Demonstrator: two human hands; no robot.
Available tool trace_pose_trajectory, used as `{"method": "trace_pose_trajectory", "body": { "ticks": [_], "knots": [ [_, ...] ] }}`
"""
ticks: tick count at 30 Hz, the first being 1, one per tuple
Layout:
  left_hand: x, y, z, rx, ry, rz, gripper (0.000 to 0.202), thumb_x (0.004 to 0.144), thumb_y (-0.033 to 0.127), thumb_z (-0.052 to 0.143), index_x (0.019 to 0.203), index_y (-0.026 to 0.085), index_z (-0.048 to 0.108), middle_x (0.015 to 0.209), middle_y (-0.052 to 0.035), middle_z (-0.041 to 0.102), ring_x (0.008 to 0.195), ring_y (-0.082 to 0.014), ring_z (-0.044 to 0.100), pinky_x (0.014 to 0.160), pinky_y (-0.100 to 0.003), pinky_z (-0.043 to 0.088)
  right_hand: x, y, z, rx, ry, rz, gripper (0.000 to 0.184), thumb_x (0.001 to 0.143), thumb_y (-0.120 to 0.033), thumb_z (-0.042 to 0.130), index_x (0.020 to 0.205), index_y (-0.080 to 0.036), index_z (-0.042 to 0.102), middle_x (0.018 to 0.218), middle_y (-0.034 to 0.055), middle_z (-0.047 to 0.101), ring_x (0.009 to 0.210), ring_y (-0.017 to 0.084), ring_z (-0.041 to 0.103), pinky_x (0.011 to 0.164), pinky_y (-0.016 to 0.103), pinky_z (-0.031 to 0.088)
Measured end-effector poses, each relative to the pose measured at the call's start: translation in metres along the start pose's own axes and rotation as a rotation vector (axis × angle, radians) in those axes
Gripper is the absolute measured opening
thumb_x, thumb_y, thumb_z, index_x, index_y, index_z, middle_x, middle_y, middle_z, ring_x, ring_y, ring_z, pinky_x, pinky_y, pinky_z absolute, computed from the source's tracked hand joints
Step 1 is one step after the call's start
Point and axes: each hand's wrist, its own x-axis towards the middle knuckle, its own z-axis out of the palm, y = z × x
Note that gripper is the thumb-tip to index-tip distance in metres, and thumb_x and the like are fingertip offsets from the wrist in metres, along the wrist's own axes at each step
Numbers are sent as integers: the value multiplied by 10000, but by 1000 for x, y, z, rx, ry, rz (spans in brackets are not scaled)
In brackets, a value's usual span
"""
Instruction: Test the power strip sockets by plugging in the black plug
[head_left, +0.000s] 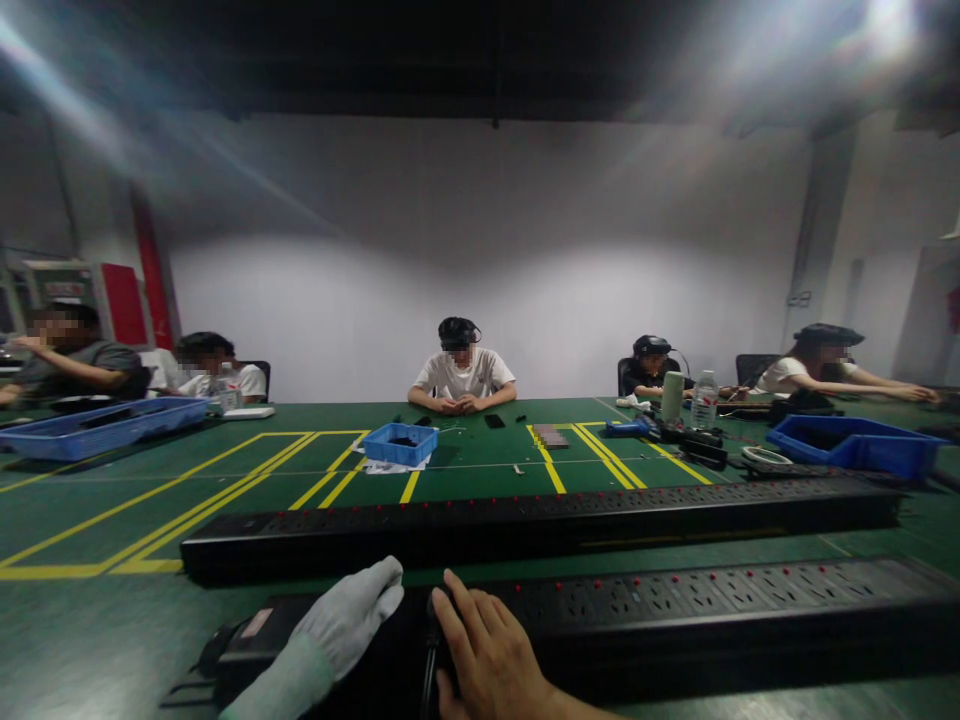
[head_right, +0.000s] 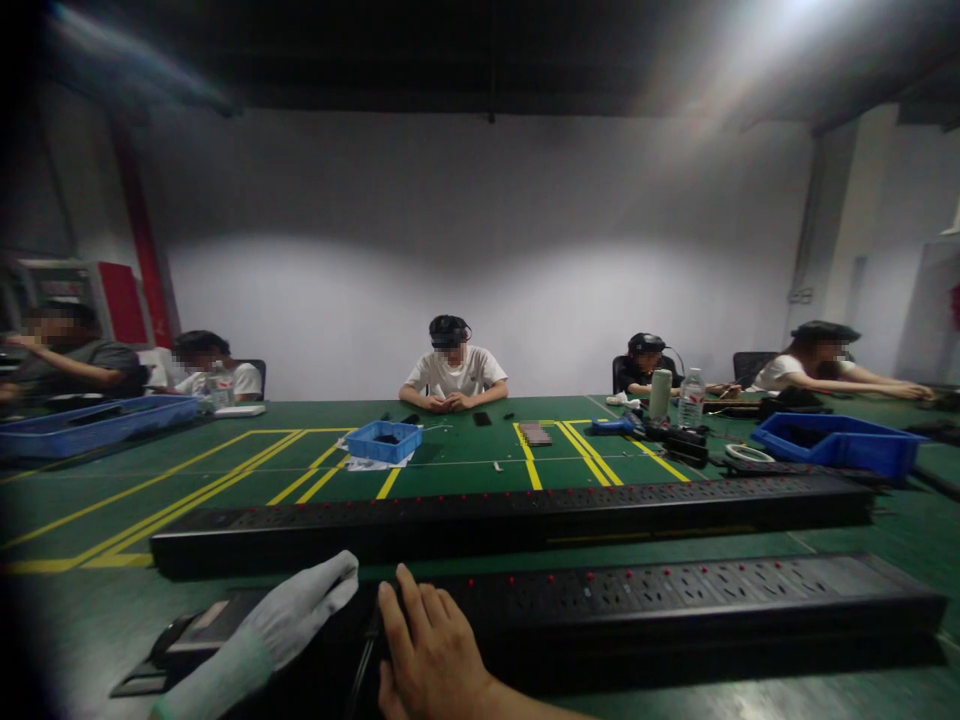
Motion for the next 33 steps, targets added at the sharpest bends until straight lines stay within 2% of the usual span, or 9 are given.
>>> {"method": "trace_pose_trajectory", "body": {
  "ticks": [5,9,14,17,21,24,27,31,33],
  "knots": [
    [-1,-4,0,-31,25,7,328,892,289,422,1144,218,620,1187,-33,673,1126,-172,615,1004,-263,445,-1,0,1,-15,15,-5,786,855,-398,512,1493,-95,166,1476,208,384,1149,325,532,931,392,442],
    [0,6,-9,-23,-29,-1,343,881,281,424,1157,212,616,1212,-38,660,1151,-171,599,1015,-264,433,-1,0,2,-23,26,4,759,859,-409,500,1486,-105,201,1477,190,393,1139,312,537,940,382,433],
    [4,30,-29,-20,-84,-37,304,905,325,398,1052,237,648,1072,-23,711,1000,-167,669,924,-240,491,-1,0,1,-20,32,0,775,861,-410,504,1493,-102,180,1488,196,372,1140,316,533,931,383,437],
    [5,36,-35,-20,-110,-48,311,916,340,372,1027,243,645,1013,-14,718,949,-157,677,881,-222,500,-1,0,1,-19,21,5,780,855,-409,511,1495,-107,182,1492,188,370,1126,311,541,927,381,440],
    [4,28,-25,8,-102,-74,321,909,337,363,1045,251,641,1045,-14,708,975,-157,667,892,-229,493,-1,-1,2,-35,43,7,779,855,-412,508,1493,-104,183,1506,193,342,1133,309,541,924,374,442],
    [3,19,-14,6,-76,-56,325,911,326,357,1056,254,638,1064,-21,704,984,-161,665,890,-233,494,0,0,1,-25,22,5,775,861,-423,503,1492,-106,183,1503,198,345,1129,311,542,921,375,440],
    [3,12,-11,13,-48,-63,329,907,308,367,1102,248,626,1123,-32,691,1048,-168,647,940,-241,470,0,0,-2,-6,-6,7,767,865,-419,498,1492,-107,184,1497,195,357,1136,311,535,936,379,425],
    [3,0,-16,112,-152,20,395,851,174,388,1167,258,610,1239,-30,644,1110,-176,622,991,-273,441,-1,-1,-3,4,-20,12,733,875,-411,479,1483,-108,205,1489,184,374,1142,300,526,955,376,412],
    [2,-8,-17,192,-165,36,472,805,111,400,1206,261,598,1299,-37,605,1128,-195,613,997,-311,445,1,-3,-3,-8,1,22,723,862,-404,496,1466,-101,237,1455,188,419,1125,303,533,936,381,425]
  ]
}}
